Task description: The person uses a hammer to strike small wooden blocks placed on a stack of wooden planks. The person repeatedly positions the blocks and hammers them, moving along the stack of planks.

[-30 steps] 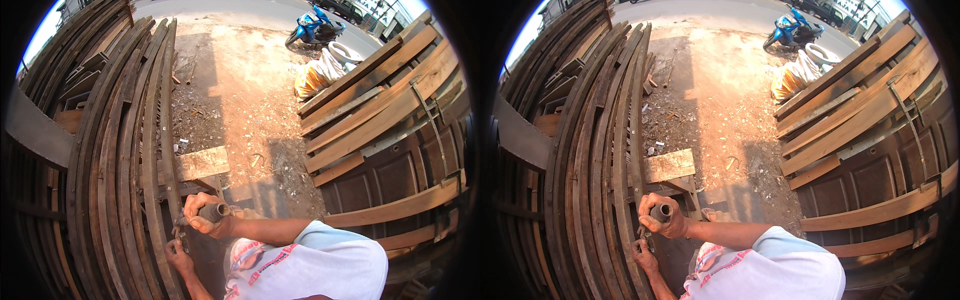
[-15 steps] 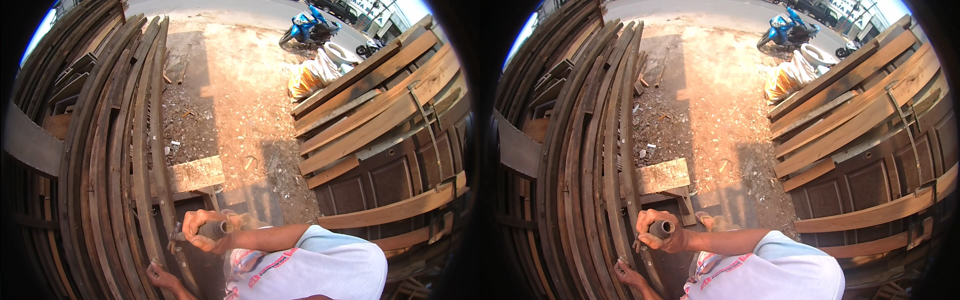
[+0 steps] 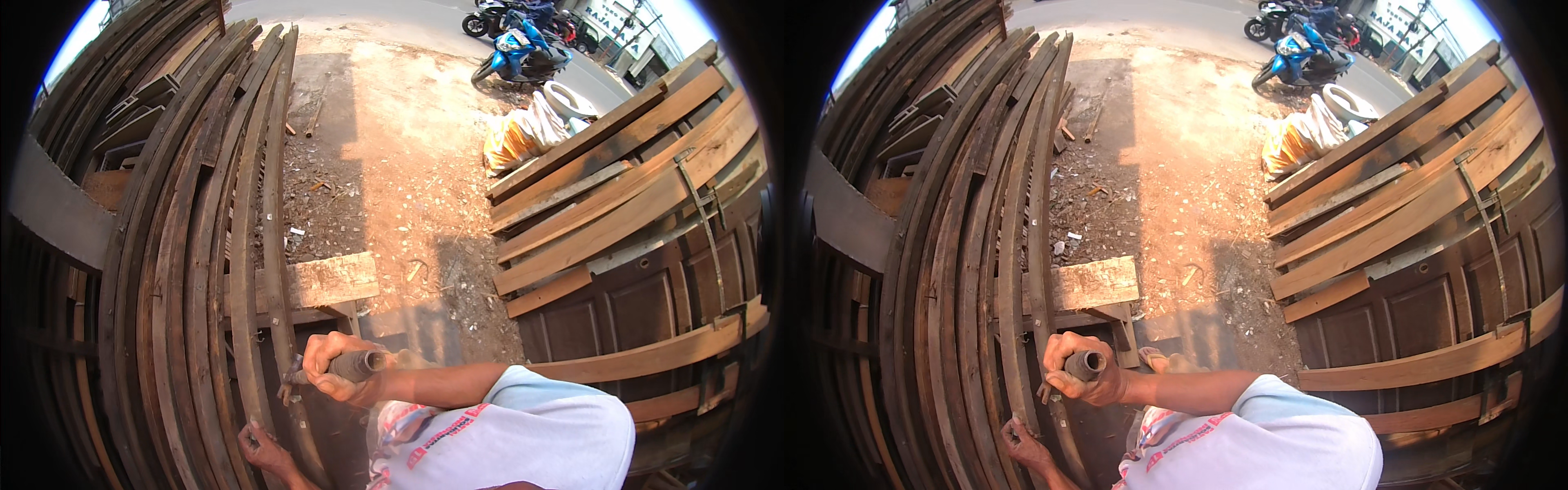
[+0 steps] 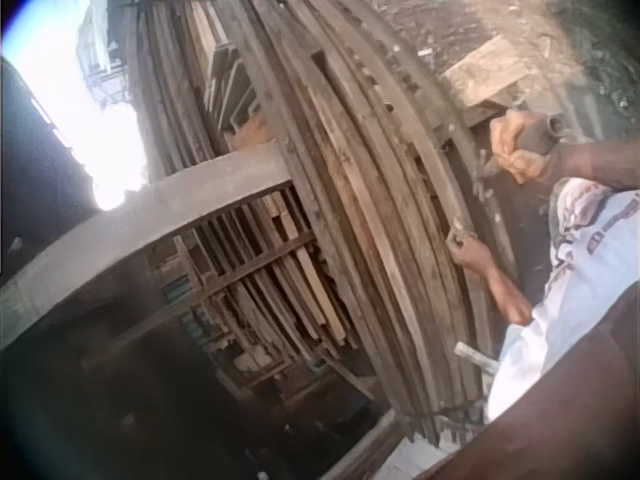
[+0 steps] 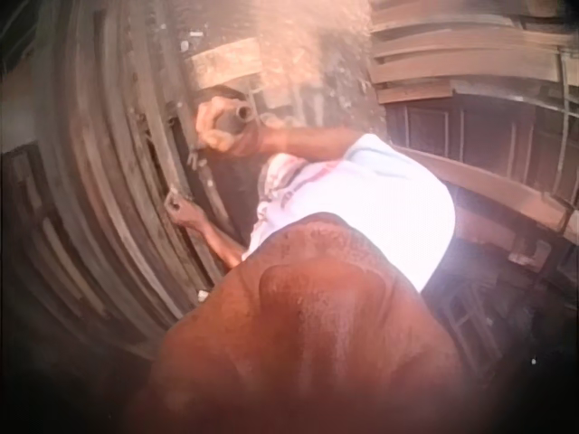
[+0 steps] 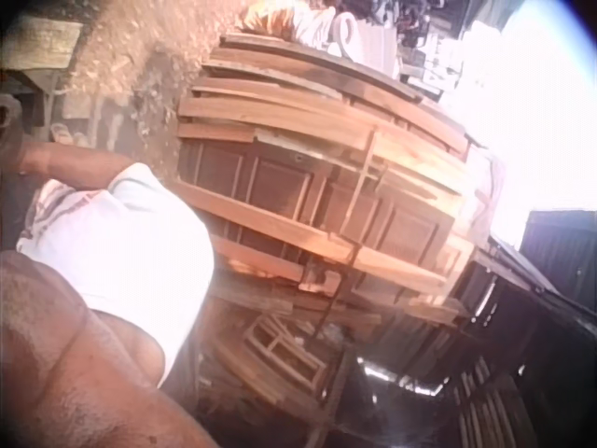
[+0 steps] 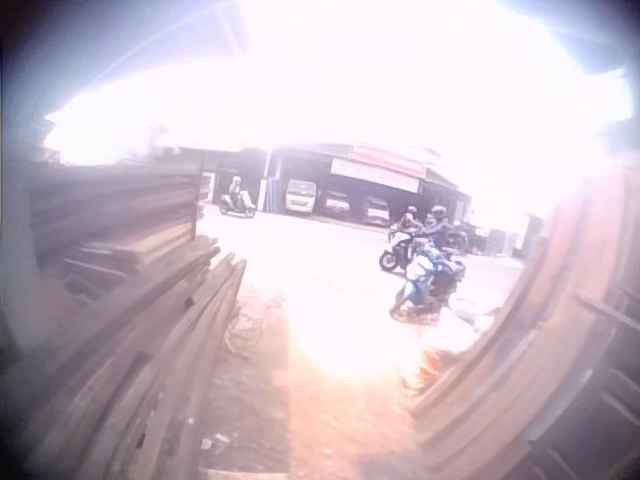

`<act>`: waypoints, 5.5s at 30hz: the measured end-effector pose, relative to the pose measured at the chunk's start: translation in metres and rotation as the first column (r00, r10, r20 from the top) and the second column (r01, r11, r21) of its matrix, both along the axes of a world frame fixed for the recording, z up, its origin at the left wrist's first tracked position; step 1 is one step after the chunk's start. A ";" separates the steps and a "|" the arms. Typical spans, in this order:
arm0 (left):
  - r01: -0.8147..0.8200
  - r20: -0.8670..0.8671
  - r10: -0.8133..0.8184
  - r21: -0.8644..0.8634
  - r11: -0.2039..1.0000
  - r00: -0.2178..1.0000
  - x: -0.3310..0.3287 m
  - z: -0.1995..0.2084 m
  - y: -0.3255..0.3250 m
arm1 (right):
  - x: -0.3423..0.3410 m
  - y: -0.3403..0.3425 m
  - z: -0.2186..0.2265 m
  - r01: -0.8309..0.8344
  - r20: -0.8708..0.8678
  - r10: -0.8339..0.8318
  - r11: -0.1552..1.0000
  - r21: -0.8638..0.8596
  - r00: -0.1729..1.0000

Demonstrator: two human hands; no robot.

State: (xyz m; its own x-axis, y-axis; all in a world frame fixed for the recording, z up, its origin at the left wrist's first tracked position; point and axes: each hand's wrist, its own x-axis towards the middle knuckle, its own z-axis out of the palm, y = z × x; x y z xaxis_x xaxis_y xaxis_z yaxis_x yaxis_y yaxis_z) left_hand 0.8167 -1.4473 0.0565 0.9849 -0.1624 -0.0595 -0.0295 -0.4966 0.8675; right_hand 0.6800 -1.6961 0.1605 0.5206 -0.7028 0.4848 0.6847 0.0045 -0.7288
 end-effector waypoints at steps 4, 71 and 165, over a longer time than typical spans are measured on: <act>0.347 0.079 -0.351 -0.452 0.822 0.933 0.004 0.076 -0.050 | 0.006 0.013 0.003 -0.016 0.001 0.016 0.993 -0.113 1.000; 0.242 -0.110 -0.218 0.552 0.798 0.970 -0.111 -0.027 0.098 | 0.118 0.098 0.063 -0.491 -0.556 0.335 0.857 -0.157 0.761; 0.148 0.302 -0.272 0.375 0.915 0.914 -0.110 0.002 0.081 | 0.023 0.044 0.056 -0.432 -0.062 0.465 0.858 0.279 0.883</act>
